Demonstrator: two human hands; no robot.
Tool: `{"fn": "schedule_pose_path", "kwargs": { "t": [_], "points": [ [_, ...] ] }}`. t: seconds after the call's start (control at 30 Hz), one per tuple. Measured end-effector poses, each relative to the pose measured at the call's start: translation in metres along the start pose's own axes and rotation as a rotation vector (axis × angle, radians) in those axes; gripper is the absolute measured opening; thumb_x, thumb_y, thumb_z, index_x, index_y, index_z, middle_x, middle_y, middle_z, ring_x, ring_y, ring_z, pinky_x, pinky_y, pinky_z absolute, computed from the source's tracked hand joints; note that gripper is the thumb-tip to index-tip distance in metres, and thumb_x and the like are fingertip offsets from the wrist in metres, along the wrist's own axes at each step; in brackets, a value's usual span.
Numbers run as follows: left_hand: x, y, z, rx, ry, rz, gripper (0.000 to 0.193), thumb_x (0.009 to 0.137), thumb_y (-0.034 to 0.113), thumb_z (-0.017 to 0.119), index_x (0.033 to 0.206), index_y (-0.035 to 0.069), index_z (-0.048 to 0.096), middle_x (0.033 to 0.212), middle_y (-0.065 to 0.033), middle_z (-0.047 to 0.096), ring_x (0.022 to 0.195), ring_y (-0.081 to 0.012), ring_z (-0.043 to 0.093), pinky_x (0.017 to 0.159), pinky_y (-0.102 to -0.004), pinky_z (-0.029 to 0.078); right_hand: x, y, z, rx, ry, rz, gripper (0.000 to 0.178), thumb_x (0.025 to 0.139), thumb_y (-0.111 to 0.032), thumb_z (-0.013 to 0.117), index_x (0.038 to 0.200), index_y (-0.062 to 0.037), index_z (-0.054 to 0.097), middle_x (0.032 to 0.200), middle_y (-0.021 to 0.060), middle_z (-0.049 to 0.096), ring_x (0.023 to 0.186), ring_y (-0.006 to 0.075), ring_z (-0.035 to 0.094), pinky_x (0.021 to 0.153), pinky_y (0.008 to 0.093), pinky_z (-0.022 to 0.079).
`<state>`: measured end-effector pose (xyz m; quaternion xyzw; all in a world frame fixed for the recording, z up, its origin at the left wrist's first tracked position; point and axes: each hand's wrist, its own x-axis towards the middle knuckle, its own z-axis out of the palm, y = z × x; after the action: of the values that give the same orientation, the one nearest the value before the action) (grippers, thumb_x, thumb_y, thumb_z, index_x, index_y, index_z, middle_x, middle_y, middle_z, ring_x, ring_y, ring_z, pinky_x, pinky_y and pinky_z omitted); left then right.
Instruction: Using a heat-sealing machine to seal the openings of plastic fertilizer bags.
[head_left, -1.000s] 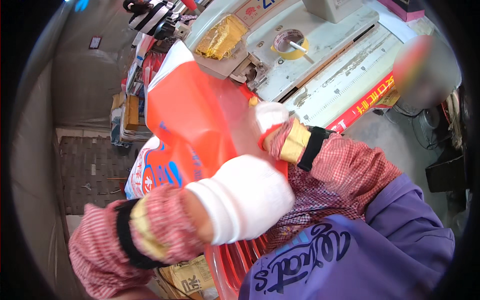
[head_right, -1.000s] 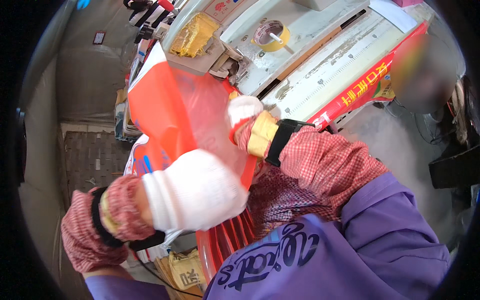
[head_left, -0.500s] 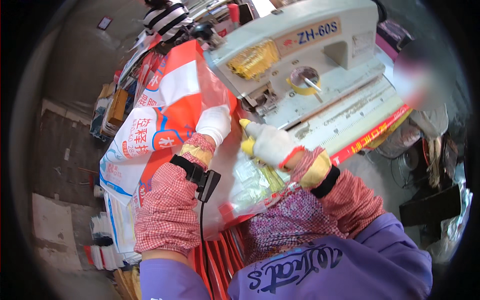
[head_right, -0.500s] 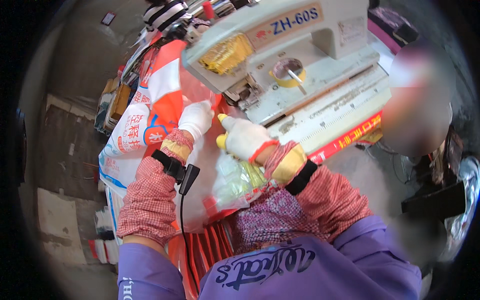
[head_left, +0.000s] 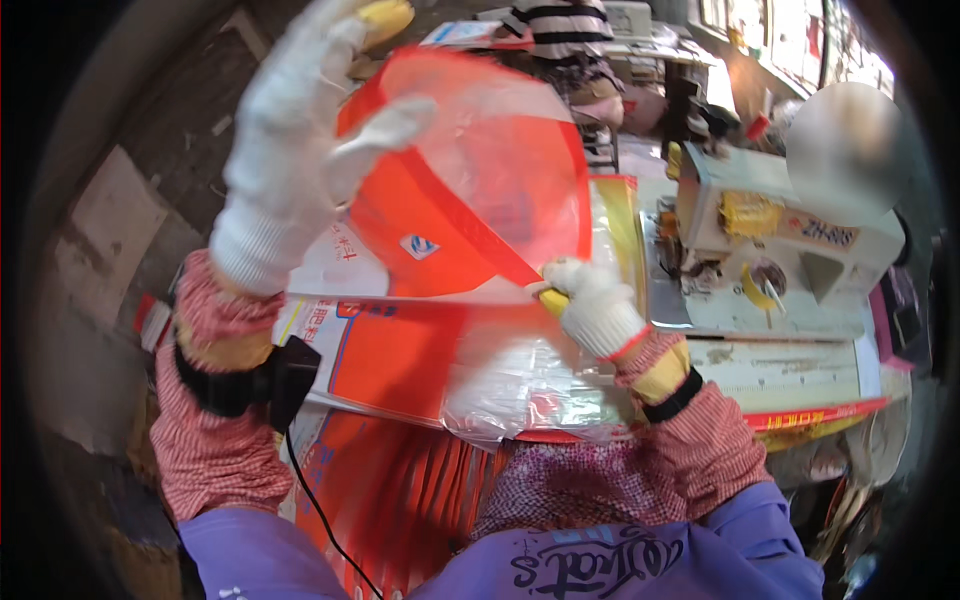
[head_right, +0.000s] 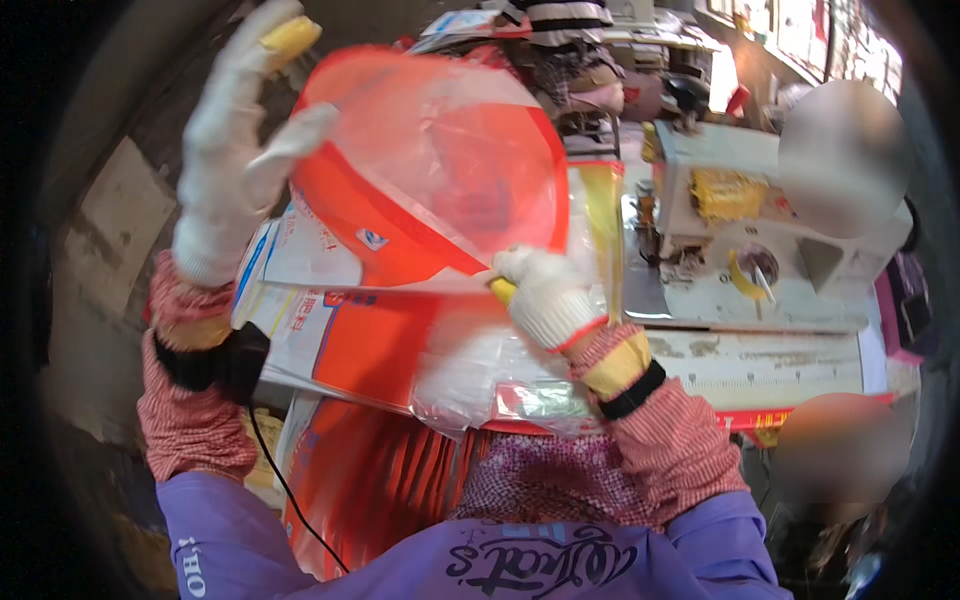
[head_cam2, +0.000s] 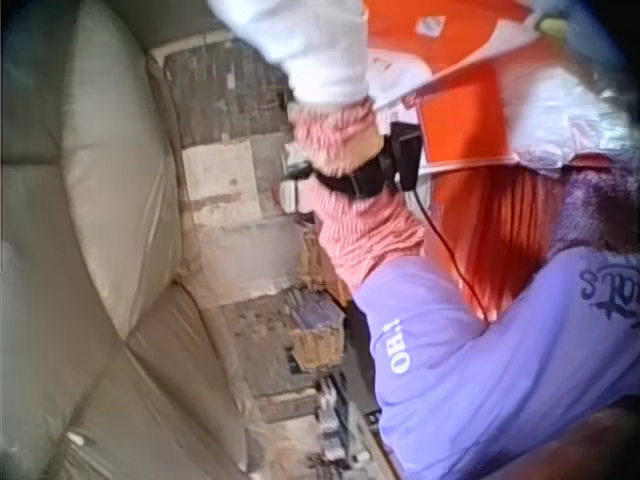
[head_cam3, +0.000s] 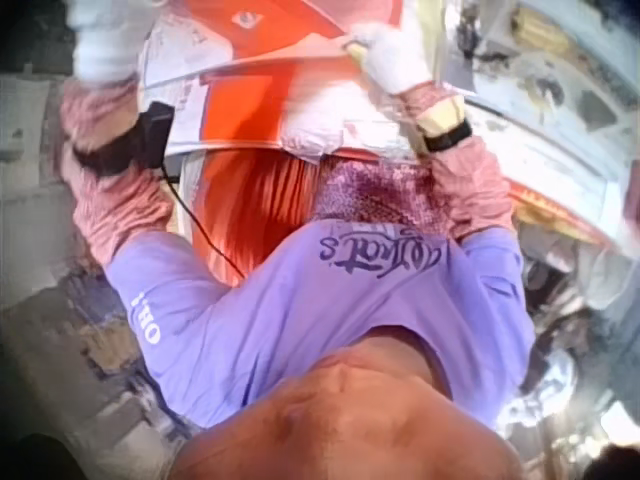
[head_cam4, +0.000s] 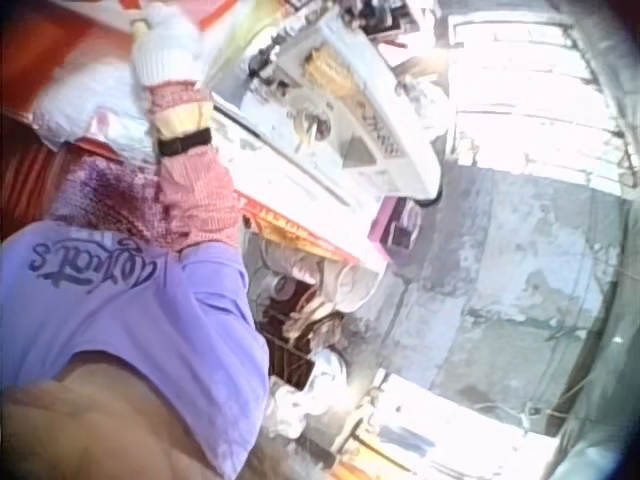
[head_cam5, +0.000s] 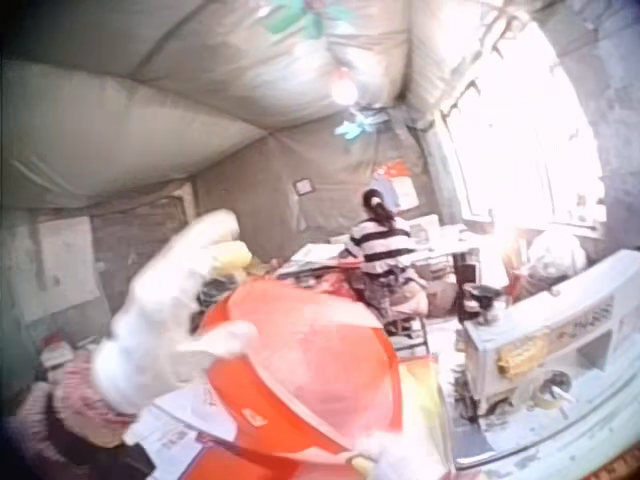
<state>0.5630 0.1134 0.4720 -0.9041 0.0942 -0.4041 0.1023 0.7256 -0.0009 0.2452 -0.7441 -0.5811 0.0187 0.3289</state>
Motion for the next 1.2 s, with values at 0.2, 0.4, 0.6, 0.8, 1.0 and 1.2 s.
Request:
{"fn": "schedule_pose_path", "kwargs": {
  "t": [0.2,0.4,0.6,0.8,1.0,1.2],
  "points": [
    [-0.155,-0.031,0.045,-0.471,-0.501,-0.57,0.094,0.058,0.038,0.076,0.128,-0.006,0.032,0.129,-0.0245,0.037,0.123,-0.0328,0.035,0.103,-0.0338,0.027,-0.052,-0.047,-0.071,0.974,0.399,0.24,0.011,0.084,-0.015,0.056,0.088,-0.0051,0.06,0.069,-0.0043,0.053,0.06,0.0035,0.047,0.049,0.019,0.037],
    [-0.221,-0.009,0.076,0.204,-0.865,-0.414,0.032,0.071,0.026,0.062,0.095,0.006,0.057,0.09,-0.0115,0.06,0.084,-0.0274,0.059,0.073,-0.0358,0.048,-0.097,-0.011,-0.045,0.679,0.31,0.202,0.012,0.08,-0.005,0.058,0.092,-0.0029,0.059,0.077,-0.0006,0.057,0.069,0.0081,0.053,0.062,0.0225,0.044],
    [-0.286,0.003,0.078,0.323,-0.631,-0.38,0.007,0.068,0.013,0.055,0.073,0.012,0.059,0.068,-0.0033,0.06,0.067,-0.0229,0.061,0.057,-0.034,0.049,-0.139,0.009,0.042,0.7,0.092,0.789,0.022,0.074,0.002,0.054,0.096,-0.0016,0.059,0.087,0.0066,0.061,0.077,0.0129,0.056,0.067,0.025,0.045],
    [-0.395,0.017,-0.018,0.213,-0.383,-1.206,0.021,0.083,0.01,0.046,0.099,0.001,0.056,0.088,-0.0109,0.06,0.087,-0.0202,0.059,0.077,-0.0297,0.046,-0.113,-0.08,-0.043,0.716,-0.94,-0.432,0.023,0.079,-0.005,0.055,0.103,-0.0032,0.057,0.093,0.0115,0.061,0.087,0.0191,0.06,0.077,0.0302,0.047],
    [-0.361,0.181,-0.032,-0.745,0.015,-1.85,0.046,0.086,0.043,0.049,0.103,0.0,0.053,0.101,-0.0065,0.056,0.088,-0.0127,0.052,0.076,-0.0293,0.045,0.003,-0.042,-0.091,-0.058,-0.063,-0.149,0.038,0.081,-0.028,0.056,0.115,-0.0119,0.055,0.098,0.0131,0.063,0.089,0.0254,0.062,0.073,0.0317,0.048],
    [-0.313,0.26,0.014,-1.391,0.465,-1.897,0.046,0.092,0.03,0.042,0.126,-0.001,0.036,0.12,-0.0101,0.049,0.11,-0.0217,0.048,0.095,-0.0333,0.037,0.018,0.034,-0.025,-0.261,-0.772,0.189,0.051,0.08,-0.037,0.055,0.127,-0.0195,0.044,0.098,0.0172,0.061,0.085,0.0262,0.06,0.073,0.0312,0.046]
  ]
}}
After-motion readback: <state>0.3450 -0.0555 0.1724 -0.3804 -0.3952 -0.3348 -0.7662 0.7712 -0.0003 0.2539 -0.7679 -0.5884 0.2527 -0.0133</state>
